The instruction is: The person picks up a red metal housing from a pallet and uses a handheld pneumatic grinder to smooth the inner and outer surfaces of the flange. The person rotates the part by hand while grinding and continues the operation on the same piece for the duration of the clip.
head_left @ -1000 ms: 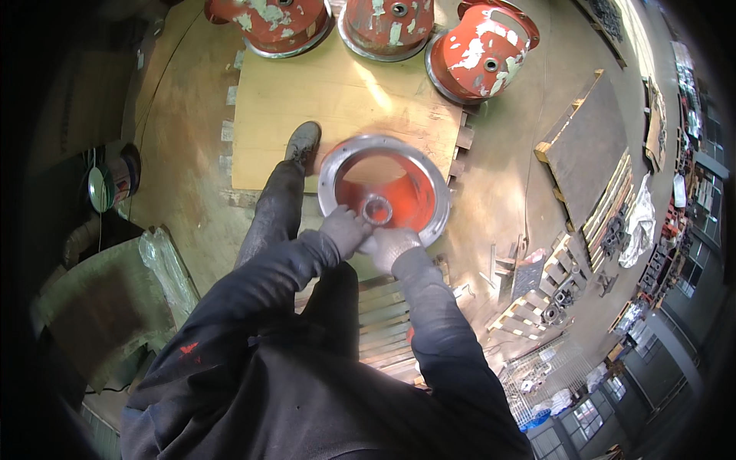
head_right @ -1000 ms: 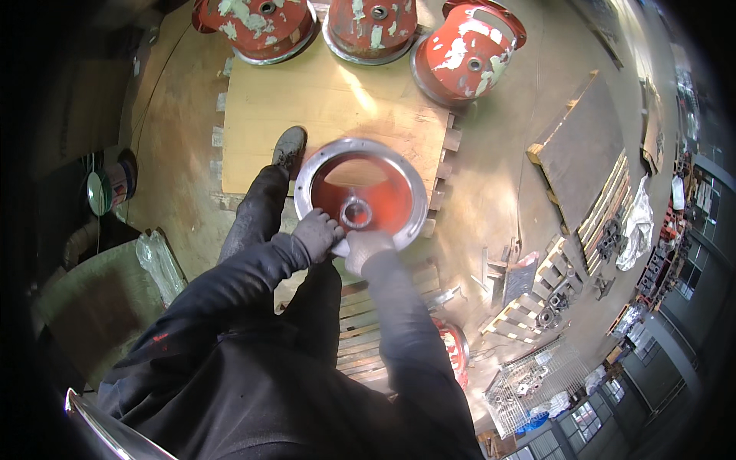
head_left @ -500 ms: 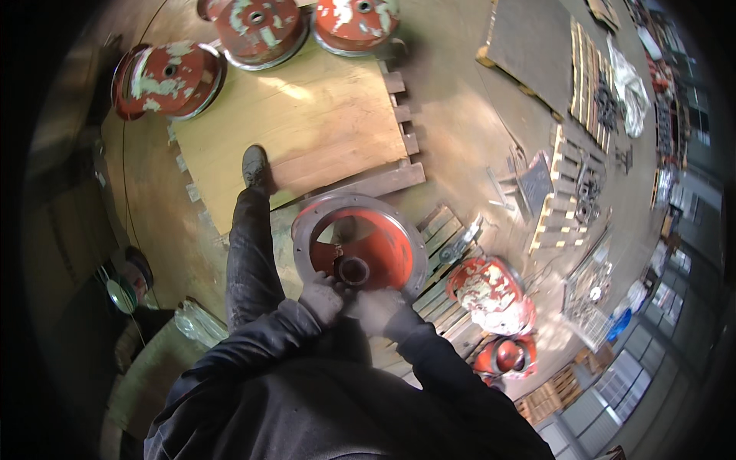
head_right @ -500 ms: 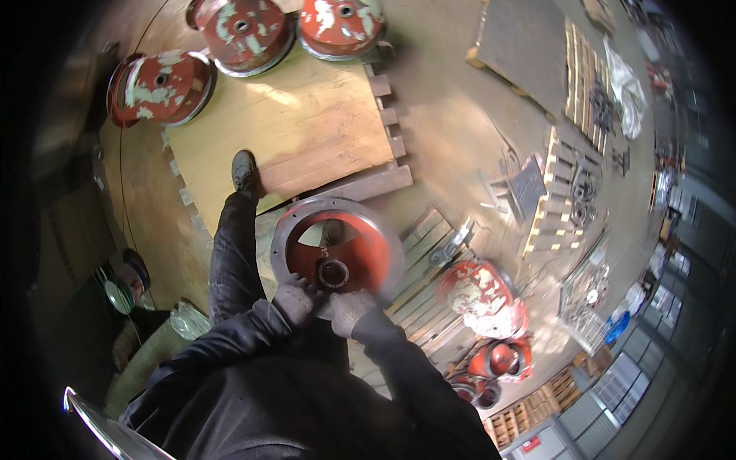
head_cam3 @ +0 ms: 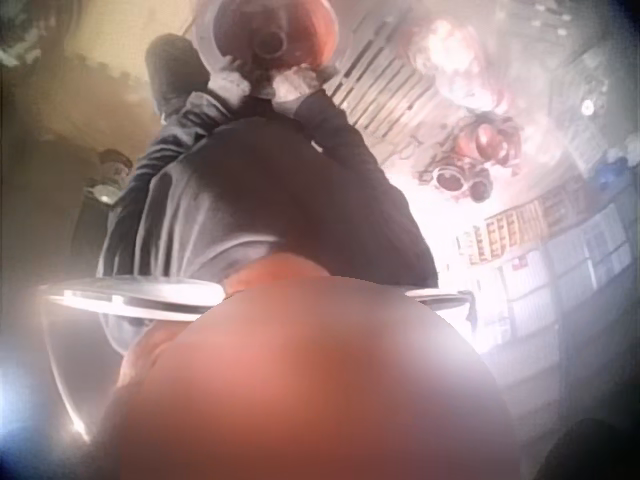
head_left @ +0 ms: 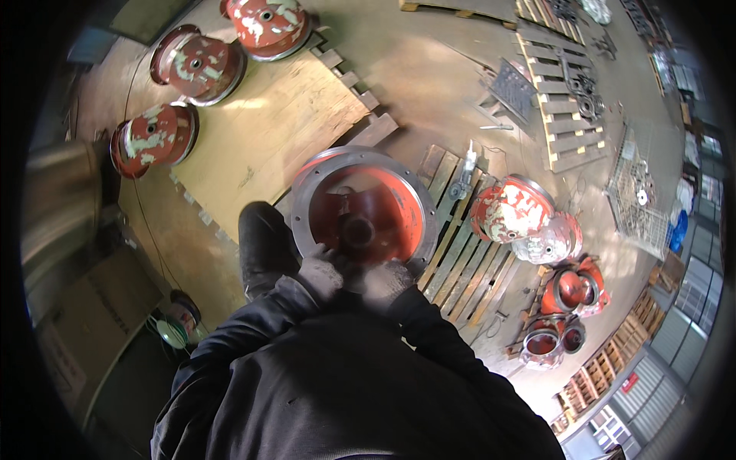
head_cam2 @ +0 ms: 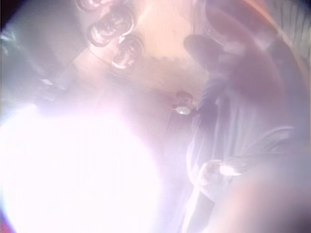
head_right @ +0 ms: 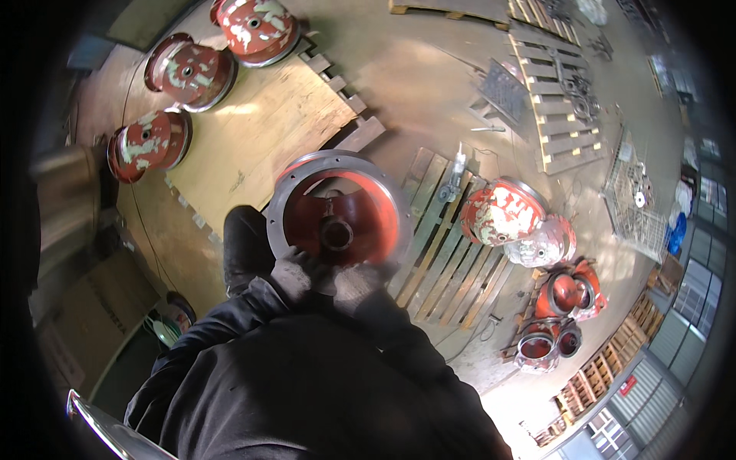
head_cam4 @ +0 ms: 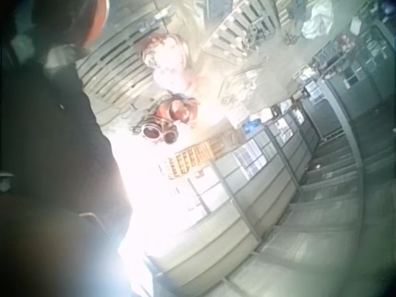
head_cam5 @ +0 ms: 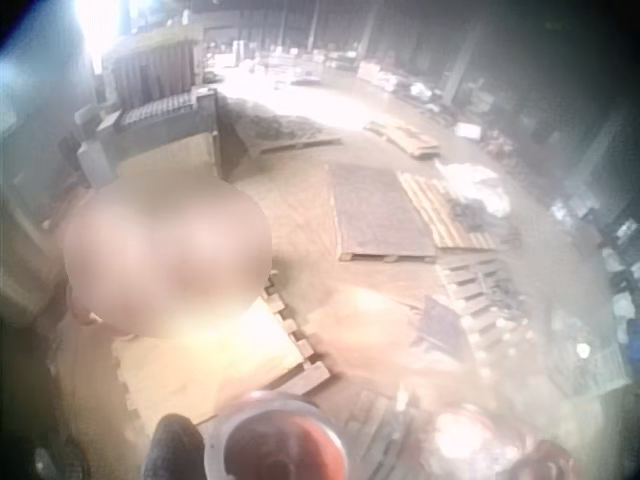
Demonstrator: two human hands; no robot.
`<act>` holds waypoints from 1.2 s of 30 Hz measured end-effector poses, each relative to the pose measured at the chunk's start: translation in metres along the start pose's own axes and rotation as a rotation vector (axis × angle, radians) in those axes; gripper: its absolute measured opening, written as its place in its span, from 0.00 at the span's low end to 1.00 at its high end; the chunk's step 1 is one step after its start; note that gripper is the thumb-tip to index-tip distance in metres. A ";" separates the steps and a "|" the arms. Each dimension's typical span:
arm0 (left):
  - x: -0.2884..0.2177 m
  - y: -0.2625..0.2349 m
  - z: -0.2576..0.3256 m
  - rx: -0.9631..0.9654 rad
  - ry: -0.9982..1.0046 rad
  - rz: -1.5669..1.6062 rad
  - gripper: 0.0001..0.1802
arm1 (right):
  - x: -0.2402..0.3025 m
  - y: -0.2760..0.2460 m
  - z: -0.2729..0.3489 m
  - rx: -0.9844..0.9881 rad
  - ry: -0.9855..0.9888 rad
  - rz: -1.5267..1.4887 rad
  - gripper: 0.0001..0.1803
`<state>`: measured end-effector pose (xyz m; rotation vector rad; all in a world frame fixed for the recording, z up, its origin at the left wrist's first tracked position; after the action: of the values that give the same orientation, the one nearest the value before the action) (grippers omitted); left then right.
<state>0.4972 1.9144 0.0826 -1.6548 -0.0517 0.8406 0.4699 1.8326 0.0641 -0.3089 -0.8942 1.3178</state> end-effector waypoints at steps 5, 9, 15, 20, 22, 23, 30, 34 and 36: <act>-0.012 0.018 0.013 -0.049 0.088 -0.093 0.13 | -0.005 0.025 0.016 -0.013 0.104 -0.137 0.15; -0.016 0.026 0.036 -0.056 0.074 -0.098 0.15 | 0.012 0.040 0.024 -0.097 0.081 -0.084 0.14; -0.030 0.047 0.111 0.052 0.015 -0.125 0.15 | 0.069 0.076 0.048 -0.085 0.018 0.114 0.13; -0.035 0.051 0.168 0.062 -0.058 -0.085 0.17 | 0.114 0.098 0.060 -0.068 -0.008 0.185 0.12; -0.038 0.051 0.183 0.043 -0.060 -0.086 0.18 | 0.126 0.099 0.065 -0.080 -0.016 0.232 0.12; -0.042 0.053 0.190 0.041 -0.058 -0.076 0.19 | 0.131 0.101 0.069 -0.082 -0.021 0.229 0.13; -0.063 0.082 0.208 0.149 -0.100 -0.046 0.18 | 0.125 0.123 0.098 -0.123 -0.052 0.145 0.12; -0.100 0.091 0.182 0.127 0.034 -0.003 0.17 | 0.082 0.147 0.136 -0.303 0.011 0.012 0.11; -0.125 0.102 0.166 0.159 0.131 0.039 0.16 | 0.059 0.160 0.157 -0.393 0.064 -0.037 0.12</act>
<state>0.2742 1.9666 0.0516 -1.5614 0.1358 0.7441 0.2453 1.8855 0.0824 -0.6331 -1.0976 1.0862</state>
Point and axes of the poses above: each hand's wrist, its own z-axis away from the middle knuckle, its own y-axis out of the palm, x = y × z, the point moved 10 cm from there along -z, towards the middle knuckle, and after that the axes turned 9 degrees about -x, right-handed, at the moved point
